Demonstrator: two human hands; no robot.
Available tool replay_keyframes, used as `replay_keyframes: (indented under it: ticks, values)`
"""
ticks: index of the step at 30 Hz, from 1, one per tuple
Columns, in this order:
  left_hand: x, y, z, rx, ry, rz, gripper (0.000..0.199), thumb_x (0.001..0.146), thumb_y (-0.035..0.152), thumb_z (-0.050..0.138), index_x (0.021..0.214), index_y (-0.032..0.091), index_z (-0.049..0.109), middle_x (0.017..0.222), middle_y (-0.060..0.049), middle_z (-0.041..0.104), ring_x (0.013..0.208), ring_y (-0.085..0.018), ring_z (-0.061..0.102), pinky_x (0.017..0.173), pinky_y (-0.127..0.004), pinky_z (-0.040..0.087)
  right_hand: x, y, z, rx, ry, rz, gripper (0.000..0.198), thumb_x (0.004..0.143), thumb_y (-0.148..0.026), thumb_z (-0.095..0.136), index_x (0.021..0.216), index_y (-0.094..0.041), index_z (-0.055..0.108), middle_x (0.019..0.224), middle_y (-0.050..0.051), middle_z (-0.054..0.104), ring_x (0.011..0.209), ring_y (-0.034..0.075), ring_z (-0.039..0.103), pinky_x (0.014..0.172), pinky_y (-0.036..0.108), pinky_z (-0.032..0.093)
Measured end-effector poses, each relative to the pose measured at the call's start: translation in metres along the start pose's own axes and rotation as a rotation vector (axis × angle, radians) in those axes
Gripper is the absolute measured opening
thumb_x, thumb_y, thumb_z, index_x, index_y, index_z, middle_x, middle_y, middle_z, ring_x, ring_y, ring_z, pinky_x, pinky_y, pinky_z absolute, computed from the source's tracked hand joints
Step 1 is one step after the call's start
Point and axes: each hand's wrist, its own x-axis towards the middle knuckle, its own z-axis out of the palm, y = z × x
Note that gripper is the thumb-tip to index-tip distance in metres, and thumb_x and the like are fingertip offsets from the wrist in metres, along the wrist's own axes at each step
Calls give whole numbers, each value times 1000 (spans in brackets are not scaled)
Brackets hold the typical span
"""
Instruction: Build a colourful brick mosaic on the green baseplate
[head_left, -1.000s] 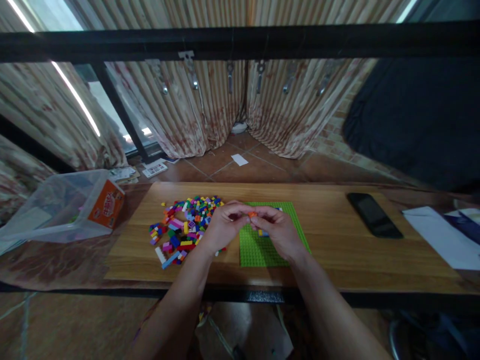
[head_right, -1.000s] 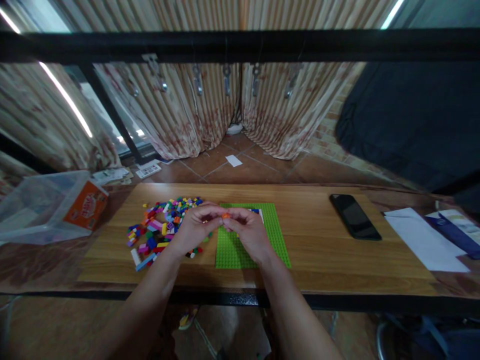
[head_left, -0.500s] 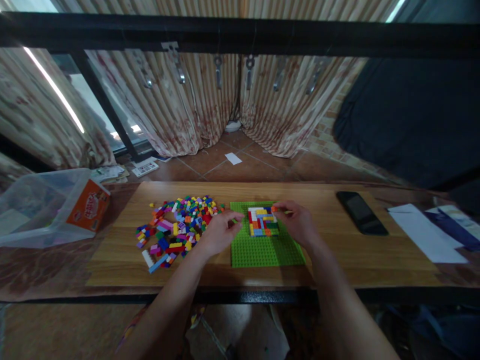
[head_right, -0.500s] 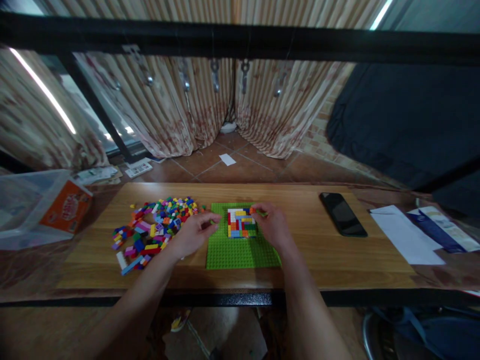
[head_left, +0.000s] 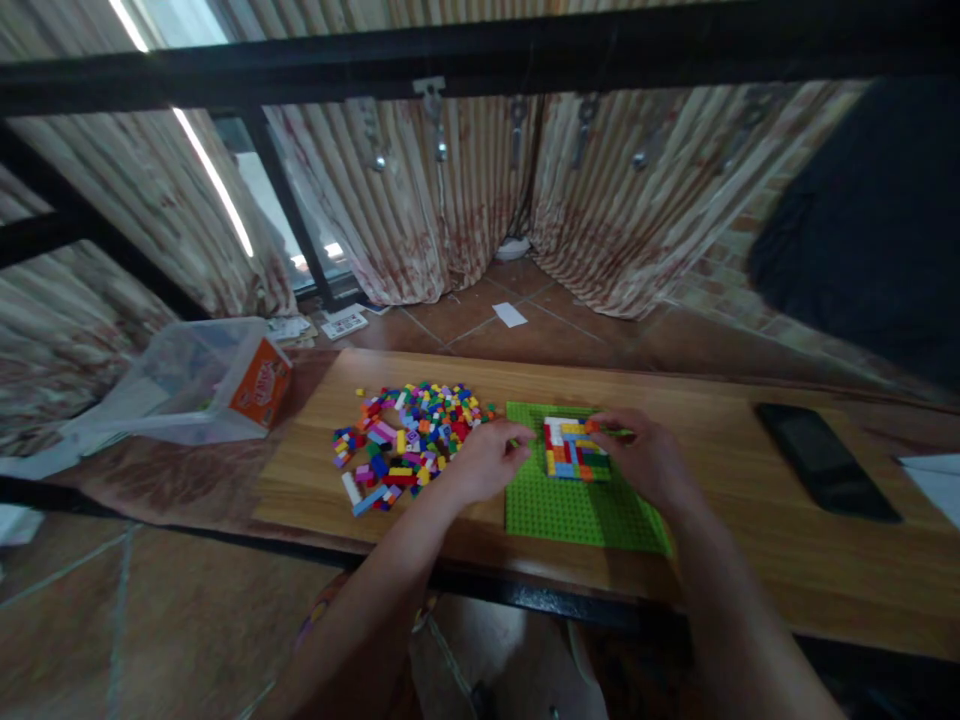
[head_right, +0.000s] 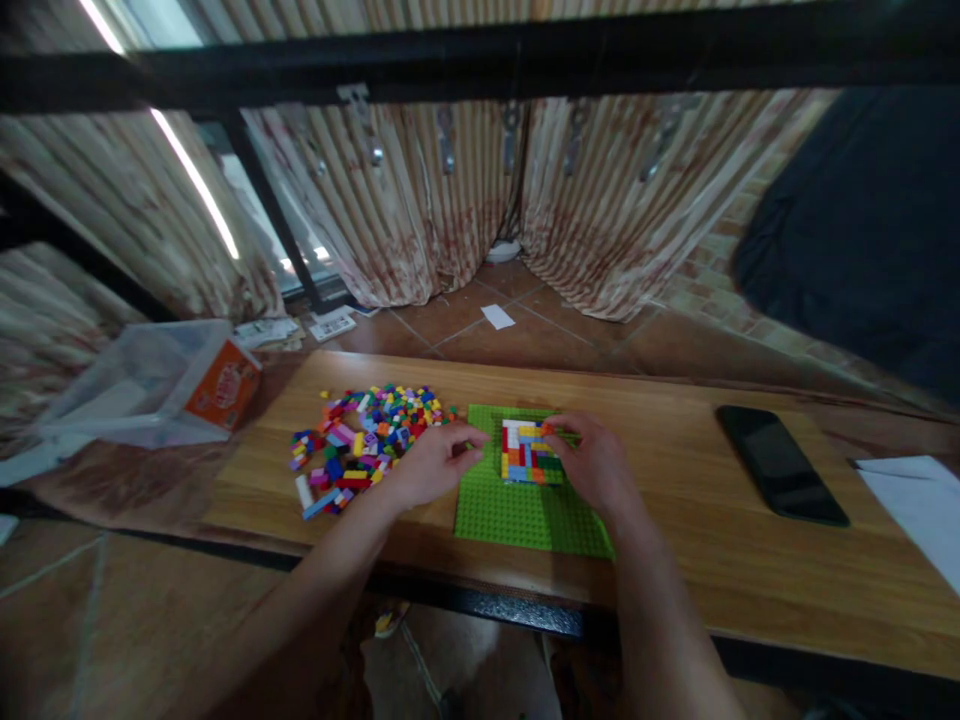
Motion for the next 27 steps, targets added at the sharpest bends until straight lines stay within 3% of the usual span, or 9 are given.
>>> replay_keyframes:
  ticks: [5,11,15,19,27]
  values:
    - [1,-4,-28,-22,72,-18,23,83,18,52,96,16,70,90,-5,72,78,-15,64,74,-26,49,-4,-18,13,96,62,21,27,78,-43,61,93,-23,70,92,5,71,76,20,65,72,35,51]
    - [-15,-32,-100,26,166,-141,15,73,17,58,80,15,71,74,-1,70,68,-13,60,65,-22,45,-25,-70,52,168,-98,-190,19,85,-36,56,95,-24,69,96,5,70,89,22,64,82,38,49]
    - [-34,-47,-128,122,156,-306,7,63,16,64,66,14,69,58,1,63,56,-12,55,55,-21,41,-35,-90,74,109,-189,-290,17,87,-28,54,95,-25,69,95,4,70,92,23,62,84,38,47]
    - [-40,-41,-127,188,87,-370,10,60,17,67,69,15,72,59,0,65,57,-13,57,55,-22,42,-36,-95,88,76,-192,-346,19,87,-24,53,97,-25,68,96,5,70,91,22,62,85,38,45]
    - [-21,-28,-90,520,91,-315,20,68,20,65,84,21,75,82,-6,72,77,-21,63,70,-29,47,-34,-100,105,-31,-183,-348,17,84,-20,56,97,-24,68,96,5,69,93,24,60,86,39,42]
